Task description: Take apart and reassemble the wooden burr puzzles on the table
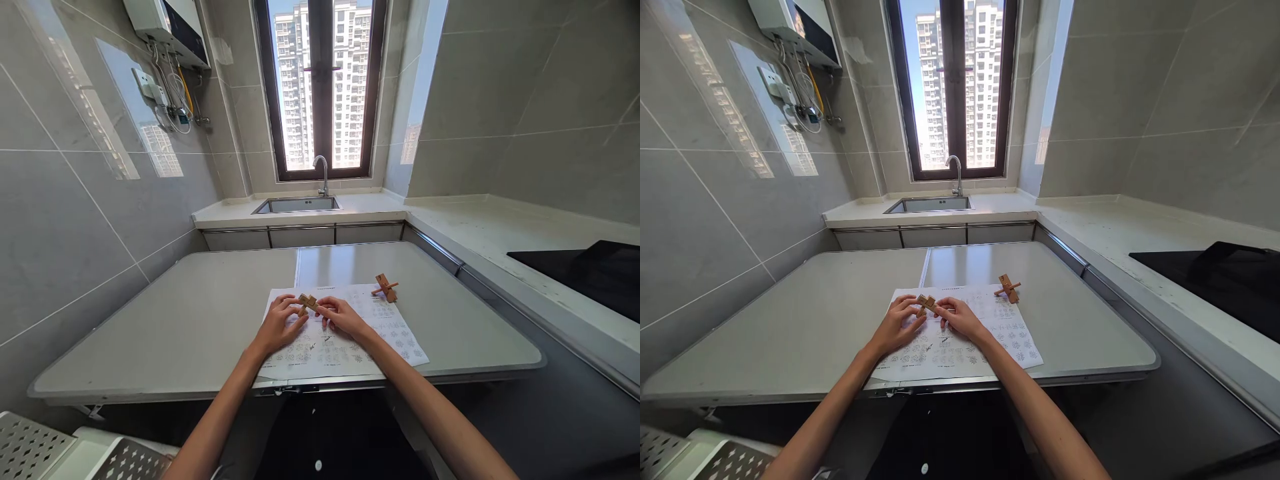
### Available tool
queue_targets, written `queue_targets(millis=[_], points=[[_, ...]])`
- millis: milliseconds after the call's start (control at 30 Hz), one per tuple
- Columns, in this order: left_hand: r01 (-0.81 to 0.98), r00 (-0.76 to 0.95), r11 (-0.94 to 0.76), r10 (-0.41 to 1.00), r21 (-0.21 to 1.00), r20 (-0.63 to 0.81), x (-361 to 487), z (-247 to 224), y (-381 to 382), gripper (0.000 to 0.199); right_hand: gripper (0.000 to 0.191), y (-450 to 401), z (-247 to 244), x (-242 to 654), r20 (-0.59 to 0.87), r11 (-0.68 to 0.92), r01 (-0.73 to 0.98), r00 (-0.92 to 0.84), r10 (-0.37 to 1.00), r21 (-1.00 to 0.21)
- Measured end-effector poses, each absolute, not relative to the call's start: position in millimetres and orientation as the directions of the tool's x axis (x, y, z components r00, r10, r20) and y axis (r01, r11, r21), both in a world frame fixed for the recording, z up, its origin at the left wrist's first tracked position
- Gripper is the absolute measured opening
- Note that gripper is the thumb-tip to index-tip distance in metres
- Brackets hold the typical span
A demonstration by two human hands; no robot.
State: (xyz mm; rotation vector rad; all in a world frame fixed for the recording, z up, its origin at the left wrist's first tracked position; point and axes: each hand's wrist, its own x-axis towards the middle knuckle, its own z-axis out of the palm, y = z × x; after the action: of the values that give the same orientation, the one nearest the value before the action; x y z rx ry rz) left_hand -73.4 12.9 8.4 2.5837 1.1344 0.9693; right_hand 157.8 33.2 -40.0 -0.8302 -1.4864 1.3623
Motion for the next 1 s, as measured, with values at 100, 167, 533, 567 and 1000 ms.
queue_targets(millis=[100,167,533,567,1000], points=[[0.576,0.488,-0.695,0.714,0.430,0.502,-74,9,13,0.019,0.053,30,-36,157,0.171,0.136,-0.115,-0.394,0.903,-0.984],[0.559,0.479,-0.693,0.718,0.455,0.505,-74,10,14,0.018,0.053,27,-32,158,0.162,0.120,-0.123,-0.427,0.889,-0.985],[0.571,0.457,-0.695,0.711,0.436,0.535,-76,12,10,0.017,0.050,15,-19,160,0.160,0.132,-0.091,-0.513,0.844,-0.987],[0.573,0.453,-0.694,0.712,0.436,0.536,-76,11,10,0.017,0.049,14,-19,159,0.170,0.148,-0.082,-0.505,0.846,-0.985],[0.855,0.136,-0.417,0.754,0.308,0.643,-90,6,18,0.034,0.030,16,-28,154,0.300,0.330,0.351,-0.139,0.944,-0.876]])
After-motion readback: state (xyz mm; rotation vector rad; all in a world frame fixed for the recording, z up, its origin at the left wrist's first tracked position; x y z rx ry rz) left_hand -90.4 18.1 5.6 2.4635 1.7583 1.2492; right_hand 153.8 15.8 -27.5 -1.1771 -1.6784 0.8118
